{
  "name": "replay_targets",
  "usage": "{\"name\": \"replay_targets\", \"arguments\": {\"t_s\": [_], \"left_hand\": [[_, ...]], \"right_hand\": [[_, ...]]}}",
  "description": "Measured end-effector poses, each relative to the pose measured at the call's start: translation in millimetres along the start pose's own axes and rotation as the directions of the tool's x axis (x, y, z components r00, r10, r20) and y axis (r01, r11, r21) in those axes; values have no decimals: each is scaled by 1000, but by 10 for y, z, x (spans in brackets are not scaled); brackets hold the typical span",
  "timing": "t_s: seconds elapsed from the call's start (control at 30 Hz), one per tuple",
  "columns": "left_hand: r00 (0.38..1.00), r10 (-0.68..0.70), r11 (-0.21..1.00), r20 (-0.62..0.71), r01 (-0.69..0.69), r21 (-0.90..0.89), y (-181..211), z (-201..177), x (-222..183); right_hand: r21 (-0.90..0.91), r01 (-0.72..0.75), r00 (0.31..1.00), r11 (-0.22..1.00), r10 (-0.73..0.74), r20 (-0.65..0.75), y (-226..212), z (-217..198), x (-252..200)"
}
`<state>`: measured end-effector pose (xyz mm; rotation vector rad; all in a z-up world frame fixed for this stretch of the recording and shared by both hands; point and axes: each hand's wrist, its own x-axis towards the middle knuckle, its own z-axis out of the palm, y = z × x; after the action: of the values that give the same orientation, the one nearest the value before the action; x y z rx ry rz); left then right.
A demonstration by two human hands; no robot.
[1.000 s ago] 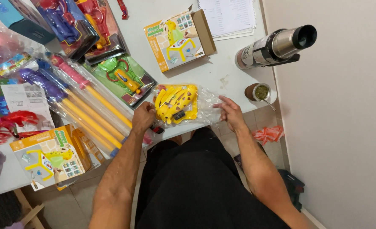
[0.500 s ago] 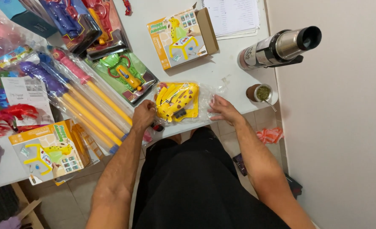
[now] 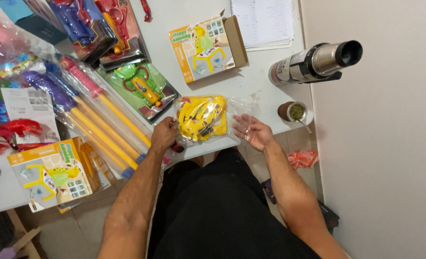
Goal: Unboxing and assembling a battery-operated giraffe toy, including battery installation and part attachment.
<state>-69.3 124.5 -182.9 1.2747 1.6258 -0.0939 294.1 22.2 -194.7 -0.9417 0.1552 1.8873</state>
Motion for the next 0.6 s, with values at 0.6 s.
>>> {"name": "replay_targets", "arguments": {"t_s": [0.6], "left_hand": [[998,-54,984,13,55,-172,-31,275,269]], "right_hand": [[-937,-336,904,-98,-313,-291,257,232,793]]}}
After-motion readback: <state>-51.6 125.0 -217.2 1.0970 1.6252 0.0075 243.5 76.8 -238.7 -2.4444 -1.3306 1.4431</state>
